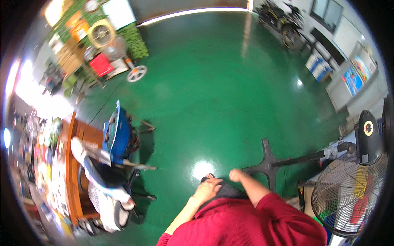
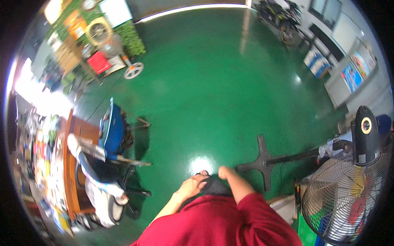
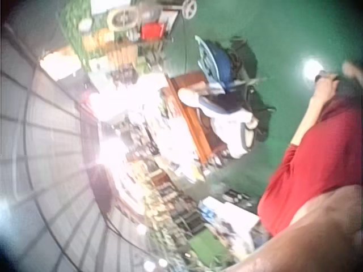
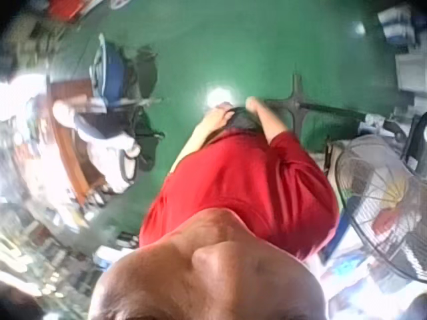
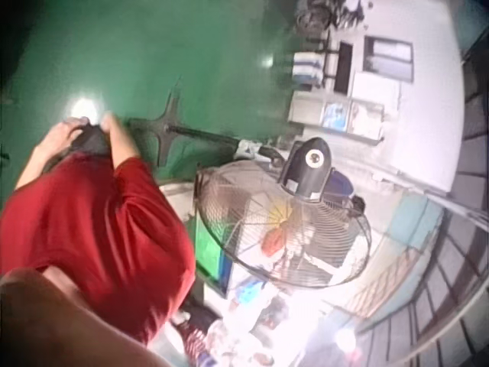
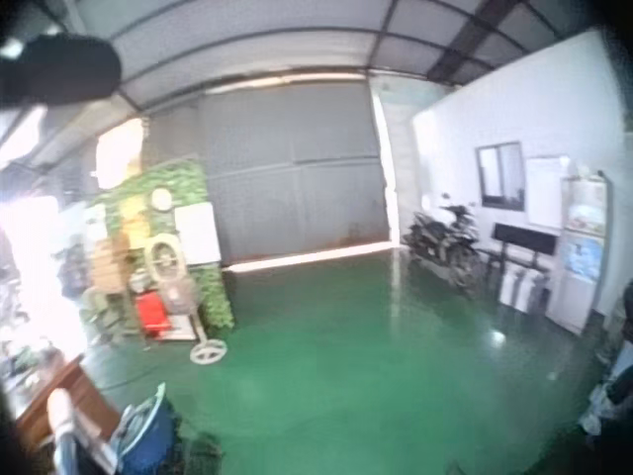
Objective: The person packs multiple items in plastic bags into a box on the floor, secures the box with tape obtained from a cabinet, and then slides the box under a table.
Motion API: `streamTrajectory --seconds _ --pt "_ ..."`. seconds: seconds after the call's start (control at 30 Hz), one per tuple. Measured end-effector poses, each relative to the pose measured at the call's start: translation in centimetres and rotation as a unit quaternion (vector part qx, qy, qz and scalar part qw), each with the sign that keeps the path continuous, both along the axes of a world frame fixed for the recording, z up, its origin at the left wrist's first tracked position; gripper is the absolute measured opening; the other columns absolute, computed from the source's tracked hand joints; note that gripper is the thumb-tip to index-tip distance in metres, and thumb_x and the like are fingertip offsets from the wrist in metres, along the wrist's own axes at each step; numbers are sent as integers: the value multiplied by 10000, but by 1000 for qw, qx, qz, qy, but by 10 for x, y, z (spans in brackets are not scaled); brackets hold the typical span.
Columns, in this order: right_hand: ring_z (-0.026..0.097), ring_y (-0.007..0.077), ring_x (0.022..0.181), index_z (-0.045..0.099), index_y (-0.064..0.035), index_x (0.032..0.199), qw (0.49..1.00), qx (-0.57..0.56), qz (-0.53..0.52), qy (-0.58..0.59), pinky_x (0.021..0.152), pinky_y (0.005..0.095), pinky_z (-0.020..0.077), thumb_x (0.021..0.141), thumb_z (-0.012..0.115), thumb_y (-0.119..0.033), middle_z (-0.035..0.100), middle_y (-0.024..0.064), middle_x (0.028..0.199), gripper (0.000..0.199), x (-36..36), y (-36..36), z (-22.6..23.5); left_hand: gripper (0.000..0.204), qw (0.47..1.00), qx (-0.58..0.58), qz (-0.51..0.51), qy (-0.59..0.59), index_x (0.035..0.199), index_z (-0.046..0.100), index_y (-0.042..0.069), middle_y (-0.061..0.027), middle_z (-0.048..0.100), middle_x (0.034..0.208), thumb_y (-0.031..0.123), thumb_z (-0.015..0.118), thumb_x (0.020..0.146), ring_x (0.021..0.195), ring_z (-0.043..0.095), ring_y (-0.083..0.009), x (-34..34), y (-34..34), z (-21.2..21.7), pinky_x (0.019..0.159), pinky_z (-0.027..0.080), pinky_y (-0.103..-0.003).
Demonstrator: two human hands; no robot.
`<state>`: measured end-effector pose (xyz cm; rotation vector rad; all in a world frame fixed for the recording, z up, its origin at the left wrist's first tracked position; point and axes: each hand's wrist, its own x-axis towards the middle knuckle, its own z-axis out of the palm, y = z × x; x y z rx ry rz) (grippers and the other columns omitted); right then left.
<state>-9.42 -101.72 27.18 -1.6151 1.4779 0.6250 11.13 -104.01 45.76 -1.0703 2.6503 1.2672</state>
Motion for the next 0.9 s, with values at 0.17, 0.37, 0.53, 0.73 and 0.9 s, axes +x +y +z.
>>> streamTrajectory --seconds 0.17,0.37,0.53,0.73,0.9 --pt "630 226 846 629 -79 996 902 -231 -325 -165 761 345 486 812 510 -219 648 101 965 260 -160 -147 85 337 997 37 -19 -61 1107 573 84 -155 572 1113 289 520 844 1043 531 -325 -6 -159 -7 889 422 -398" --pt "641 175 771 611 -59 1014 634 -292 -642 -317 675 317 501 841 520 -163 658 110 889 222 -320 -274 108 435 944 -95 -104 -299 1148 558 187 -155 586 1082 418 560 779 1005 554 -338 -114 -415 -52 842 459 -428" --pt "585 327 950 644 -50 919 837 -78 -538 66 795 429 475 760 497 -166 621 149 1007 246 -380 -173 -7 383 873 -299 -333 -194 1155 536 127 -121 582 1065 353 494 850 983 556 -295 -455 -563 35 845 430 -466" --pt "542 203 532 566 -141 863 481 0 -852 -206 448 382 420 830 407 -200 570 45 663 173 -397 44 -99 315 773 -341 -519 134 1135 524 76 -112 550 1104 185 535 839 998 532 -286 -821 -546 148 856 429 -418" --pt "525 225 538 541 -139 865 214 144 -955 -146 483 403 432 838 421 -234 558 44 678 156 -522 -54 -89 308 739 -185 -629 155 1073 551 68 -97 564 1028 181 579 788 905 555 -291 -981 -486 88 773 452 -402"
